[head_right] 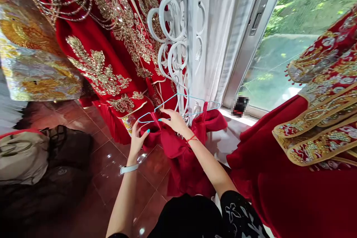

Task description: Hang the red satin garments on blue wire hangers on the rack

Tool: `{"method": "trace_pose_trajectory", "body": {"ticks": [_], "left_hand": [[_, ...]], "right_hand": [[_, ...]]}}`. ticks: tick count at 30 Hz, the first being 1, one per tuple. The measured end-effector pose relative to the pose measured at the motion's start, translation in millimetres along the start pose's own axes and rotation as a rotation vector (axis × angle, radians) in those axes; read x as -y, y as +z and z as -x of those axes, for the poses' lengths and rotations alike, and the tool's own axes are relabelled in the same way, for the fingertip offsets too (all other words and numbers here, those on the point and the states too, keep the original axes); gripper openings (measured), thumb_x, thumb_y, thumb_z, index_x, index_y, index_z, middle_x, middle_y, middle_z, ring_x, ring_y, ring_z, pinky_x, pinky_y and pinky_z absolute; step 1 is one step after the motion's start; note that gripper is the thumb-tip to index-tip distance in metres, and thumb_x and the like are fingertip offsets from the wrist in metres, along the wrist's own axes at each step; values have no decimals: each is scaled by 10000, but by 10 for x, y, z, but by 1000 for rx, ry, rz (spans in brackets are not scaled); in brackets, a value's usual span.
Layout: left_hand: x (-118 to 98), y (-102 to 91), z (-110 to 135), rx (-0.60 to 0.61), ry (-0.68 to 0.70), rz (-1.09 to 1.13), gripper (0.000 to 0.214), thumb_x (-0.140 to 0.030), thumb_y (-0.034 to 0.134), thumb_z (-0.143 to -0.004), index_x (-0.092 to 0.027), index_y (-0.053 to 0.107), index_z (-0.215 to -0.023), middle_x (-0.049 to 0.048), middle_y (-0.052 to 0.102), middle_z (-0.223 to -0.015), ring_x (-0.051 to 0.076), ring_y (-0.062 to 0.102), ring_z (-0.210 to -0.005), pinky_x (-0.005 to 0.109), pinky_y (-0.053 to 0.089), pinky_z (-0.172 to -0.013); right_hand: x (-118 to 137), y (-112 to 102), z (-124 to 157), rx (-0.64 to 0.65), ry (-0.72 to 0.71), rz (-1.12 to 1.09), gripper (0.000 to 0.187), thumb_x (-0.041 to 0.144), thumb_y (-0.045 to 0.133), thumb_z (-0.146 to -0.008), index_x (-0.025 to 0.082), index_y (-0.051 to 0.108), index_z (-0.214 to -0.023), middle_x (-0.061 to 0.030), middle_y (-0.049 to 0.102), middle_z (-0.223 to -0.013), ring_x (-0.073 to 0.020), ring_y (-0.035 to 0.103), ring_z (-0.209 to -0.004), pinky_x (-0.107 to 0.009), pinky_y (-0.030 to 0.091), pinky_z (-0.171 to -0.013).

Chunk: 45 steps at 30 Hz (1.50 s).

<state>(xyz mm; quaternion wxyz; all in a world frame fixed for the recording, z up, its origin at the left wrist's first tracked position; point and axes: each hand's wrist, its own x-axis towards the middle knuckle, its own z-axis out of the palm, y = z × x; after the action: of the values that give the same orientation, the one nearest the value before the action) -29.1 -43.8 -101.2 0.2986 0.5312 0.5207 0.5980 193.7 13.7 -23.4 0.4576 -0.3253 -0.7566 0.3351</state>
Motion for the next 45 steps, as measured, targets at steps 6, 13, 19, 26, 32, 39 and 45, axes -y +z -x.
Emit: {"method": "trace_pose_trajectory", "body": {"ticks": [6,13,19,26,32,39,45], "left_hand": [[41,-148,-28,-163,-39,-127,493,-488,710,-756,-188,647,-1142,125,726,-1179,260,696,-1081,403,566,-936],[-733,-231,-467,133,157,-339,301,-397,715,-773,-192,725,-993,89,776,-1059,252,711,-1013,390,530,-977],[-1105,194,-741,467,284,-624,311,-385,724,-832,-229,736,-1101,83,779,-1099,297,713,-1032,430,510,-970],[-941,260,-587,427,302,-550,386,-346,678,-888,-229,640,-1255,101,705,-1289,281,654,-1193,440,475,-1073],[-1186,435,-302,166,550,-384,280,-302,624,-918,-236,646,-1189,77,689,-1196,245,627,-1157,425,478,-1077],[-1063,1658,-492,678,451,-390,562,-261,683,-855,-193,567,-1400,147,586,-1468,303,525,-1383,450,388,-1183],[-866,2345,-527,780,363,-123,313,-317,608,-926,-157,651,-1191,157,697,-1226,275,656,-1131,404,480,-1029]], "right_hand": [[-165,550,-144,-38,173,-58,196,379,680,-909,216,788,-918,-49,812,-1002,-255,745,-961,-365,555,-906],[-193,553,-82,-85,204,-95,92,287,727,-835,229,798,-838,-33,819,-936,-255,754,-902,-342,555,-850],[-177,496,-157,-105,263,52,199,135,651,-803,236,814,-858,-54,819,-927,-277,752,-903,-339,558,-776],[-69,-145,116,-29,63,-127,317,213,631,-826,222,799,-1095,-64,782,-1165,-247,732,-1048,-374,566,-945],[-521,-1481,830,-679,239,-18,397,295,736,-724,234,770,-1115,-81,736,-1287,-257,651,-1244,-444,477,-1128],[-840,-1769,1231,-468,391,-173,489,402,881,-573,201,788,-1008,-92,802,-1088,-280,741,-1048,-484,557,-1029],[-808,-1726,1543,-674,397,-93,318,446,817,-619,197,804,-817,-74,815,-880,-256,753,-846,-426,599,-862]]}}
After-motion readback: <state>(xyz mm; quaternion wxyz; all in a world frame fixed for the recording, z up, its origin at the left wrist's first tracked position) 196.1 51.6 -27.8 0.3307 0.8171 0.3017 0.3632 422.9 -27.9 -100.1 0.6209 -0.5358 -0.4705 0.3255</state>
